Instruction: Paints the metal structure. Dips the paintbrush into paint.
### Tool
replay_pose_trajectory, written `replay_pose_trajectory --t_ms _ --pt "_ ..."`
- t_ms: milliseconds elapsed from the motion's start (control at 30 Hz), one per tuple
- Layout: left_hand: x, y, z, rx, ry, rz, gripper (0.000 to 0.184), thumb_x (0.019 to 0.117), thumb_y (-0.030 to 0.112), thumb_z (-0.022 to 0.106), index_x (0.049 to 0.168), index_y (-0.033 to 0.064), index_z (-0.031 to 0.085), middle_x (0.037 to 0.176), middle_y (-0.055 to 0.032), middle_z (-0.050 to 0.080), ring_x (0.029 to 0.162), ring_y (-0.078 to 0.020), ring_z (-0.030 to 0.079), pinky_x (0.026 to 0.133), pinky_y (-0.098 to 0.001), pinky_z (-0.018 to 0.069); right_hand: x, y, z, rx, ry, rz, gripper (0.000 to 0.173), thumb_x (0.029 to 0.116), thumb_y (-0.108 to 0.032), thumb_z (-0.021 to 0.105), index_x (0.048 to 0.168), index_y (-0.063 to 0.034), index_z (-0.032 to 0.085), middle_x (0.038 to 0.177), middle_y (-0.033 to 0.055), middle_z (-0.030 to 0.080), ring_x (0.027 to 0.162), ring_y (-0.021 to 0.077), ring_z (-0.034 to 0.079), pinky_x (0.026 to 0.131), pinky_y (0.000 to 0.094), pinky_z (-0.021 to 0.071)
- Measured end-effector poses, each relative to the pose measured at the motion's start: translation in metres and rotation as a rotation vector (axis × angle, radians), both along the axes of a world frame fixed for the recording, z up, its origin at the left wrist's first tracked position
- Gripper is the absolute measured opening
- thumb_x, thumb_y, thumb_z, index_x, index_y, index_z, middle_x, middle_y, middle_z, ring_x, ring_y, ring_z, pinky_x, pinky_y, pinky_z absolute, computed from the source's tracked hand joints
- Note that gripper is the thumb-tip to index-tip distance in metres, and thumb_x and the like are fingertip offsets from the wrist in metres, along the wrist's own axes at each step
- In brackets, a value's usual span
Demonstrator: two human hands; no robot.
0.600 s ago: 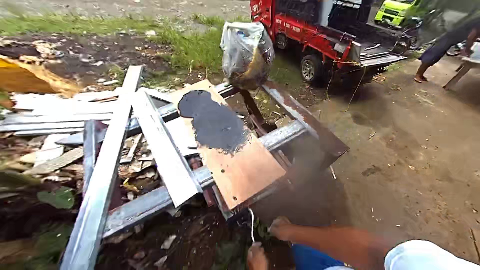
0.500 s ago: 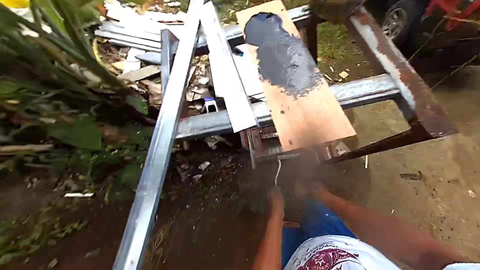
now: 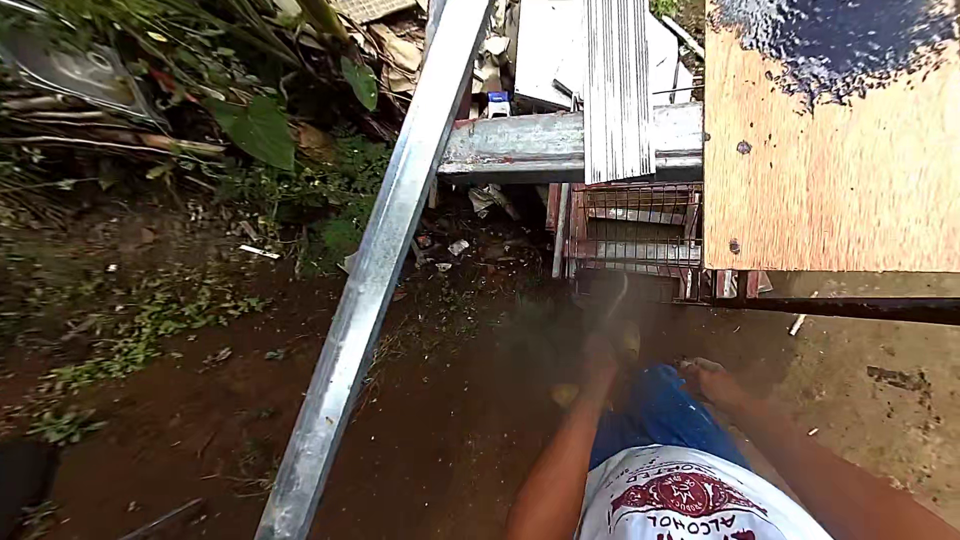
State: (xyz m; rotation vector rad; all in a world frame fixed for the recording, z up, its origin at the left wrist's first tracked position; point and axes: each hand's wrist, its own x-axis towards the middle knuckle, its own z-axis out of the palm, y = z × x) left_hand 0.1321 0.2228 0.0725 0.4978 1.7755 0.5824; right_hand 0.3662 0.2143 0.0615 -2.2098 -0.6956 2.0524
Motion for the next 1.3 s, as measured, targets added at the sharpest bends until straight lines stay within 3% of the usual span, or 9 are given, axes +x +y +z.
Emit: replay_pose_trajectory --t_ms 200,333,367,467,633,867,1033,1200,1300 --pt "-0.001 0.103 0.005 -0.235 -0.109 0.039 0.028 0.1079 0.022 0.043 0.117 0.0024 0.062 0.073 -0.0006 0.046 0.049 -0.0077 0.035 0.045 -0.023 0.0311 0.008 0.001 -0.003 0.046 0.026 0.015 0.034 0.1111 -0.027 0.048 0.129 -0.0001 0.057 0.122 0.018 0.068 0.096 0.0255 0.071 0.081 0.0418 0.0585" --pt "-0.005 0.15 0.001 -0.219 -0.062 0.009 0.027 0.1066 0.024 0.046 0.116 0.003 0.061 0.087 -0.0093 0.055 0.066 -0.0186 0.048 0.059 -0.0372 0.0444 0.03 -0.004 -0.011 0.056 0.007 -0.036 0.033 0.1112 -0.027 0.047 0.129 -0.0009 0.058 0.119 0.0163 0.07 0.095 0.0256 0.072 0.08 0.0423 0.0598" --pt "-0.007 0.154 -0.005 -0.212 -0.046 0.013 0.024 0.105 0.025 0.046 0.108 0.0064 0.061 0.076 -0.0031 0.05 0.056 -0.0133 0.042 0.05 -0.0308 0.038 0.035 -0.004 -0.013 0.057 0.0 -0.047 0.033 0.1113 -0.027 0.046 0.128 -0.001 0.058 0.118 0.016 0.071 0.093 0.0252 0.072 0.079 0.0418 0.0598" --pt "-0.016 0.147 -0.007 -0.263 -0.106 0.047 0.022 0.1059 0.025 0.044 0.107 0.0086 0.059 0.065 0.0032 0.04 0.045 -0.0075 0.03 0.041 -0.0226 0.0273 0.044 -0.008 -0.013 0.048 -0.026 -0.072 0.033 0.1115 -0.027 0.046 0.128 -0.0001 0.058 0.115 0.0161 0.07 0.09 0.0234 0.071 0.077 0.0402 0.0588" --pt "-0.022 0.099 -0.017 -0.283 -0.105 0.054 0.025 0.1042 0.03 0.048 0.105 0.0095 0.061 0.064 0.002 0.043 0.042 -0.0075 0.031 0.039 -0.0222 0.029 0.055 -0.01 -0.018 0.017 -0.042 -0.104 0.032 0.1112 -0.027 0.047 0.126 -0.0002 0.057 0.113 0.0162 0.069 0.088 0.0229 0.07 0.076 0.0404 0.0591" --pt "-0.022 0.141 -0.018 -0.254 0.017 0.003 0.024 0.1036 0.024 0.049 0.112 0.0049 0.06 0.073 -0.0029 0.049 0.051 -0.0122 0.04 0.046 -0.0284 0.036 0.053 -0.001 -0.019 0.02 -0.045 -0.071 0.032 0.1111 -0.027 0.047 0.125 0.0005 0.057 0.11 0.0154 0.07 0.087 0.0221 0.07 0.075 0.0396 0.059" --pt "-0.028 0.115 0.008 -0.371 -0.076 -0.038 0.02 0.1046 0.025 0.046 0.102 0.0096 0.058 0.066 0.0023 0.041 0.043 -0.0071 0.028 0.039 -0.0219 0.0253 0.061 0.0 -0.022 0.011 -0.058 -0.089 0.032 0.111 -0.026 0.048 0.127 0.0001 0.058 0.111 0.0169 0.07 0.087 0.0243 0.072 0.076 0.0409 0.0601" --pt "-0.035 0.121 -0.005 -0.231 0.048 -0.108 0.031 0.1079 0.031 0.043 0.108 0.0056 0.061 0.079 -0.0063 0.053 0.058 -0.0162 0.043 0.052 -0.0338 0.0369 0.059 0.001 -0.024 -0.018 -0.065 -0.085 0.03 0.1108 -0.027 0.049 0.122 -0.0004 0.057 0.109 0.0151 0.069 0.088 0.0226 0.071 0.076 0.0399 0.059" --pt "-0.022 0.128 -0.022 -0.276 -0.039 -0.025 0.02 0.1036 0.026 0.047 0.099 0.0095 0.058 0.067 0.0003 0.045 0.046 -0.0095 0.033 0.041 -0.0245 0.0284 0.056 0.004 -0.022 -0.012 -0.058 -0.09 0.029 0.1107 -0.026 0.049 0.122 -0.001 0.058 0.11 0.0146 0.07 0.087 0.022 0.071 0.075 0.039 0.0588"
